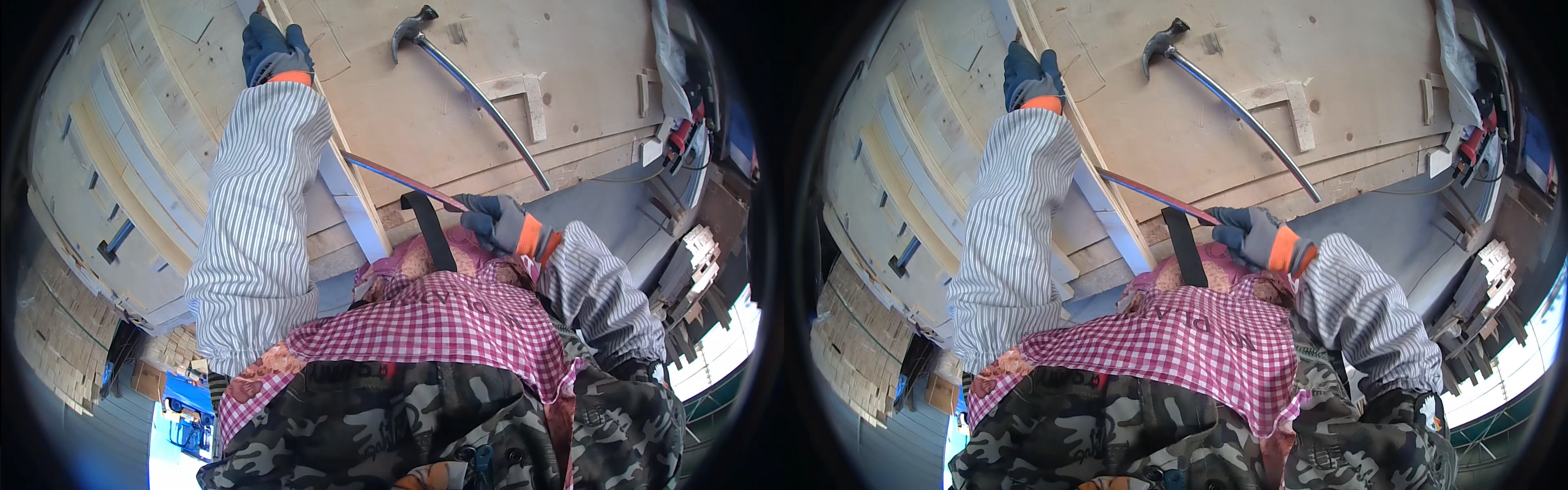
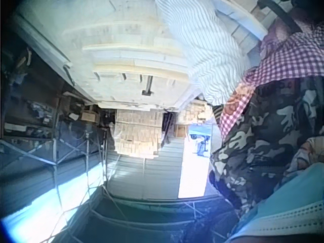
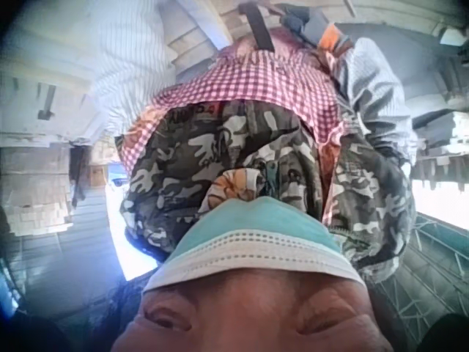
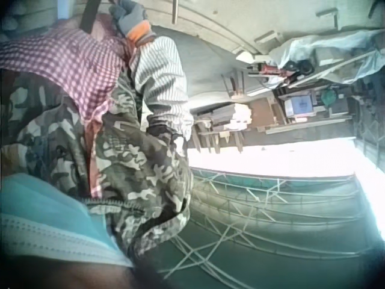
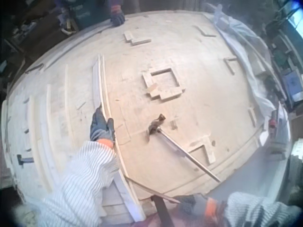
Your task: The person uses a hammer and a curved metal tool to bend and shape thin wooden strips on a workbench. They repeatedly position the strips, apply pressure with the tool, and tap with the hammer to form a curve, then place the shaped pieces aside.
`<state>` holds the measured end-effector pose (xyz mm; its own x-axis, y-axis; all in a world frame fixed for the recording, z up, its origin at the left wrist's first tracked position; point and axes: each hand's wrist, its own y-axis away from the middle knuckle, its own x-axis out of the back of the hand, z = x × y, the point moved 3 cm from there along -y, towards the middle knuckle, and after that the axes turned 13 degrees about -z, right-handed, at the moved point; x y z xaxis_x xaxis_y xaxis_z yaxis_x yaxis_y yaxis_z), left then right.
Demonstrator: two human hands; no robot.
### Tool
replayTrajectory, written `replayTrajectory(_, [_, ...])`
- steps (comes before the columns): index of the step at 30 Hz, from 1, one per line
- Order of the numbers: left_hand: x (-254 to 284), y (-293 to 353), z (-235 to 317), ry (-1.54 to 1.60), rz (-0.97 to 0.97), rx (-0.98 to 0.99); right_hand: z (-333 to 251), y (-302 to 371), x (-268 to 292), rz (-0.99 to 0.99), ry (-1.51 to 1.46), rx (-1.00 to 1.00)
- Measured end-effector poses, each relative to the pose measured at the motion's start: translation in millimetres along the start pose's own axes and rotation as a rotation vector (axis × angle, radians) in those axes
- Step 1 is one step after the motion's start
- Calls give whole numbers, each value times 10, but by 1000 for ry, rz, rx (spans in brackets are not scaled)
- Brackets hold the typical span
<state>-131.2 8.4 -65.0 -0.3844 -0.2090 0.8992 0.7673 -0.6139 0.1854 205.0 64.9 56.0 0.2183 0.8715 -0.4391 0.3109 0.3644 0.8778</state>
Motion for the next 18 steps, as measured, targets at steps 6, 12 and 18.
replayTrajectory(6, [78, 144, -110, 33, -16, 53, 188, -445, 427, -245, 31, 122])
replayTrajectory(12, [418, 661, -317, 87, 43, 156, -343, -715, -65, -183, 468, 349])
replayTrajectory(18, [758, 1982, -531, 38, 124, 239, -404, -876, -534, -187, 228, 191])
